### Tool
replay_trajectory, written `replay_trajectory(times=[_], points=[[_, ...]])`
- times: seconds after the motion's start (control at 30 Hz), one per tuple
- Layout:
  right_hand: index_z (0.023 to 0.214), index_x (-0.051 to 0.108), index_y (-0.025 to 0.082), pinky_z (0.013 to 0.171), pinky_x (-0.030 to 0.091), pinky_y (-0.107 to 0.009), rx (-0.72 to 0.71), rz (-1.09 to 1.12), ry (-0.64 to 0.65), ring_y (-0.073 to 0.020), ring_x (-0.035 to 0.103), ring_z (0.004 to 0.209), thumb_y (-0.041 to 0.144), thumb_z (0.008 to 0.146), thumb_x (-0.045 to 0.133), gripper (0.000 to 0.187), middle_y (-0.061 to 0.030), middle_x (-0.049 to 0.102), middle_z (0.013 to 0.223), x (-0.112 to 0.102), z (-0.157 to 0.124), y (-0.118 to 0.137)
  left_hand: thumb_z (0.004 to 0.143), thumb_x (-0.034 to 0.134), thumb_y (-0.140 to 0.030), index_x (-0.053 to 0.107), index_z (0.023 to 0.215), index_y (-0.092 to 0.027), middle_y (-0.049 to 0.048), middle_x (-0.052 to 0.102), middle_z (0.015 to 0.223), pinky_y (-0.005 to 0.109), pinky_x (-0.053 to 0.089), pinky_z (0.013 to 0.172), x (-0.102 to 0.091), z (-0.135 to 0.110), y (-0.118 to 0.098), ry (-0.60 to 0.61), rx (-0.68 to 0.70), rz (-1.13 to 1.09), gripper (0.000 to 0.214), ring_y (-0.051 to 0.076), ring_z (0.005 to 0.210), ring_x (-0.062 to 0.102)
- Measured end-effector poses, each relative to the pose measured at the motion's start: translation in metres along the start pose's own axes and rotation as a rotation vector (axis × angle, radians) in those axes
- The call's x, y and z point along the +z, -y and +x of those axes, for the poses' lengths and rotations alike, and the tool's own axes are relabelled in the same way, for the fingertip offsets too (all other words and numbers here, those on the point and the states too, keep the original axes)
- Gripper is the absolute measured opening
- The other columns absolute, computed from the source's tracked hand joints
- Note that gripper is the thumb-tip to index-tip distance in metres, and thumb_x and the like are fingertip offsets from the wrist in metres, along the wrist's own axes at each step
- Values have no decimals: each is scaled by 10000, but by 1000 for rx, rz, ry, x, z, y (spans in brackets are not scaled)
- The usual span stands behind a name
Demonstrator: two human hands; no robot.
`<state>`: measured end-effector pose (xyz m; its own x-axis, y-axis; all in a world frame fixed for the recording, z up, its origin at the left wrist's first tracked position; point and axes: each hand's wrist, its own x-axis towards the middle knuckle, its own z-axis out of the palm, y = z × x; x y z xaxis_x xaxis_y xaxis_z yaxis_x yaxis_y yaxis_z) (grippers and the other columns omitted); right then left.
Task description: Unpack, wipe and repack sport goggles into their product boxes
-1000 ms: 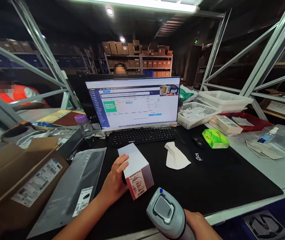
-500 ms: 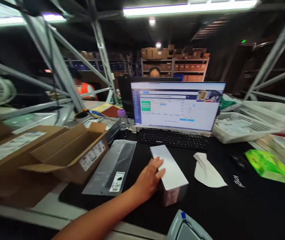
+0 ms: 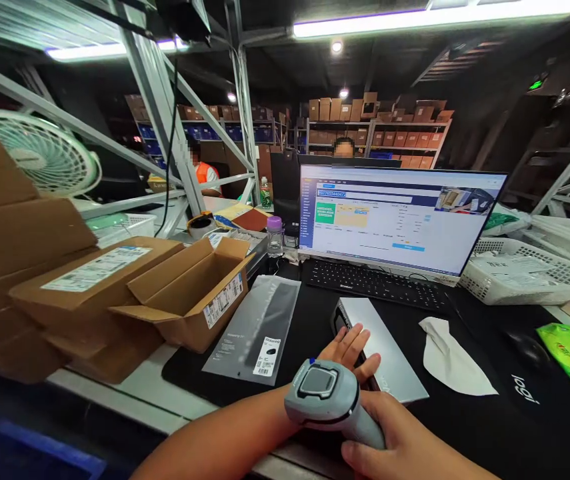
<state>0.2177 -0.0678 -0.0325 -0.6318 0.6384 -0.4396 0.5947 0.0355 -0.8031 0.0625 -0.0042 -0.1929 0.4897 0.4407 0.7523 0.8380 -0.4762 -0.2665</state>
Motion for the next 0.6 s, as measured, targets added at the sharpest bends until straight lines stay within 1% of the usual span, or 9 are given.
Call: replay_trajectory(times=[0.1, 0.17, 0.23, 0.3, 0.37, 0.43, 0.47, 0.53, 0.6], points=[[1065, 669, 178, 595, 482, -251, 8, 18, -9, -152, 562, 570, 392, 775, 677, 361, 4, 635, 698, -1, -7, 5, 950, 565, -415, 454, 1405, -231, 167, 464, 1505, 495, 333, 1158, 10, -2, 2, -43, 15, 2, 503, 338, 1492, 295], [1001, 678, 176, 590, 449, -226, -21, -6, 14, -136, 553, 598, 293, 762, 665, 267, 14, 626, 724, -3, -12, 11, 947, 579, -386, 443, 1405, -240, 158, 478, 1490, 491, 346, 1151, 19, -3, 4, -95, 25, -15, 499, 333, 1492, 297], [964, 672, 160, 593, 421, -205, -37, -26, 39, -124, 556, 643, 201, 739, 642, 231, 26, 610, 749, -6, -13, 16, 956, 567, -355, 428, 1408, -241, 161, 459, 1505, 491, 367, 1139, 27, -3, 4, -155, 25, -48, 487, 335, 1498, 286], [958, 658, 144, 579, 396, -192, -31, -27, 42, -118, 562, 672, 162, 731, 630, 229, 31, 599, 758, -10, -13, 20, 959, 556, -307, 390, 1438, -227, 183, 387, 1560, 504, 387, 1128, 32, -1, 4, -202, 15, -91, 513, 343, 1499, 284], [970, 647, 140, 561, 374, -188, -31, -16, 25, -113, 561, 675, 160, 738, 635, 234, 34, 603, 758, -14, -12, 21, 949, 564, -239, 316, 1494, -217, 197, 263, 1628, 513, 407, 1122, 35, 1, 2, -220, -7, -132, 600, 351, 1500, 284], [972, 648, 143, 571, 371, -183, -56, 4, -7, -106, 557, 689, 157, 738, 651, 234, 34, 618, 774, -17, -14, 19, 941, 567, -189, 238, 1543, -243, 175, 166, 1668, 506, 436, 1116, 34, 2, -2, -207, -43, -166, 689, 346, 1504, 280], [970, 656, 145, 589, 380, -180, -69, 19, -20, -104, 557, 706, 152, 732, 661, 238, 32, 628, 795, -19, -16, 18, 943, 558, -176, 201, 1562, -264, 154, 153, 1676, 488, 459, 1108, 33, 1, -3, -189, -68, -183, 720, 334, 1505, 283], [984, 686, 151, 643, 410, -180, -83, 48, -48, -107, 569, 757, 144, 710, 682, 274, 27, 651, 860, -23, -22, 15, 952, 509, -157, 121, 1589, -297, 122, 205, 1670, 421, 529, 1055, 29, -2, -5, -135, -116, -223, 759, 286, 1488, 334], [1034, 718, 162, 705, 441, -193, -85, 71, -64, -122, 596, 820, 143, 695, 700, 340, 19, 683, 941, -28, -29, 14, 948, 425, -114, 18, 1604, -292, 126, 300, 1637, 363, 601, 938, 21, -7, -2, -68, -128, -281, 793, 238, 1417, 459]])
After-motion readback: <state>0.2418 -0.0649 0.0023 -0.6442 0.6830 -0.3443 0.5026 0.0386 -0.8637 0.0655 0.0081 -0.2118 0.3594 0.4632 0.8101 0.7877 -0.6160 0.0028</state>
